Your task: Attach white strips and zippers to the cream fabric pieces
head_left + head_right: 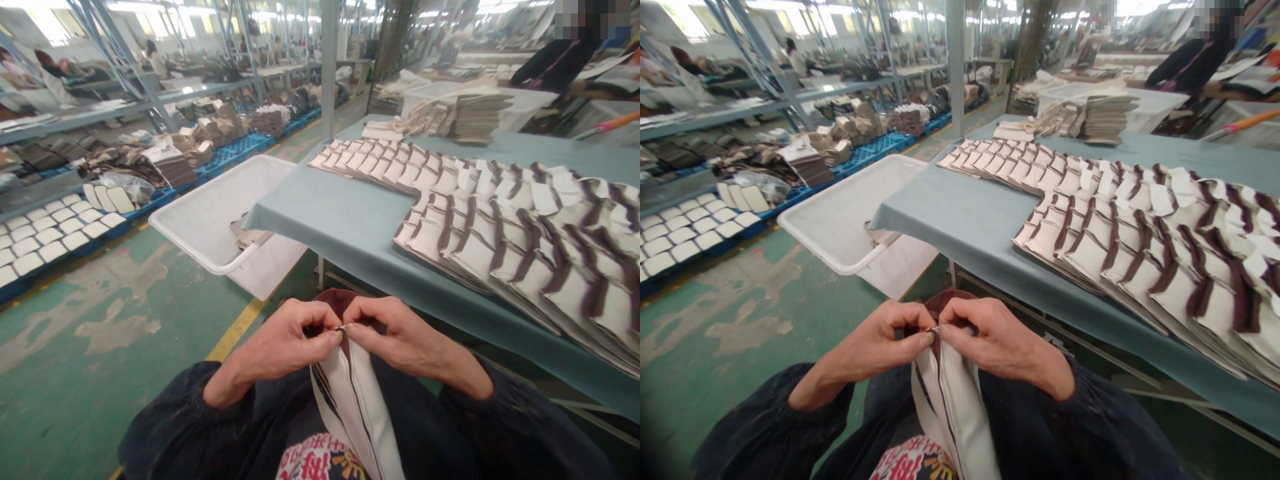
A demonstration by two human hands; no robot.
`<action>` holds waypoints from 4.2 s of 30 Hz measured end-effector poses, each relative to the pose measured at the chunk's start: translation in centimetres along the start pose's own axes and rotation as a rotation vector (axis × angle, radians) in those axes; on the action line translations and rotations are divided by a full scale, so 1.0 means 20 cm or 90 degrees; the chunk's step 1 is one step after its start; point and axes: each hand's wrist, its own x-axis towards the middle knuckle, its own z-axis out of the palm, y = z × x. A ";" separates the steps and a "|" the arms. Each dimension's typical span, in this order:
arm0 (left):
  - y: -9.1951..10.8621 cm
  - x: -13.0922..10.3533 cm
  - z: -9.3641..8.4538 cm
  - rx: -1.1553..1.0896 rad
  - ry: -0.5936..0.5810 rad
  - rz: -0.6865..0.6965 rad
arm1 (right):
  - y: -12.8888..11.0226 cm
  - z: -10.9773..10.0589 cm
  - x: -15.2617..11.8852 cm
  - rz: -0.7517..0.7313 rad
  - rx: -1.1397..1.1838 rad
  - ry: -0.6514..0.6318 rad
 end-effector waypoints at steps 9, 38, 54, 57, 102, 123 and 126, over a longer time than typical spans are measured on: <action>0.03 0.02 0.03 0.176 0.098 0.110 | 0.03 0.02 -0.02 -0.119 -0.189 0.091; -0.10 -0.07 0.05 0.683 0.080 0.478 | 0.05 0.05 -0.03 0.199 0.208 -0.048; -0.08 -0.10 0.12 0.246 0.114 0.128 | 0.04 0.12 -0.07 0.051 -0.024 0.058; -0.08 -0.09 0.09 0.221 0.056 0.107 | 0.05 0.13 -0.08 -0.017 -0.090 0.079; -0.05 -0.10 0.21 -0.204 -0.021 0.056 | 0.11 0.22 -0.13 0.180 0.510 -0.057; -0.09 0.09 0.02 -0.087 -0.040 0.013 | 0.12 0.00 -0.02 0.132 0.176 0.021; -0.07 0.15 -0.04 -0.059 -0.049 0.008 | 0.11 -0.07 0.06 0.121 0.167 0.003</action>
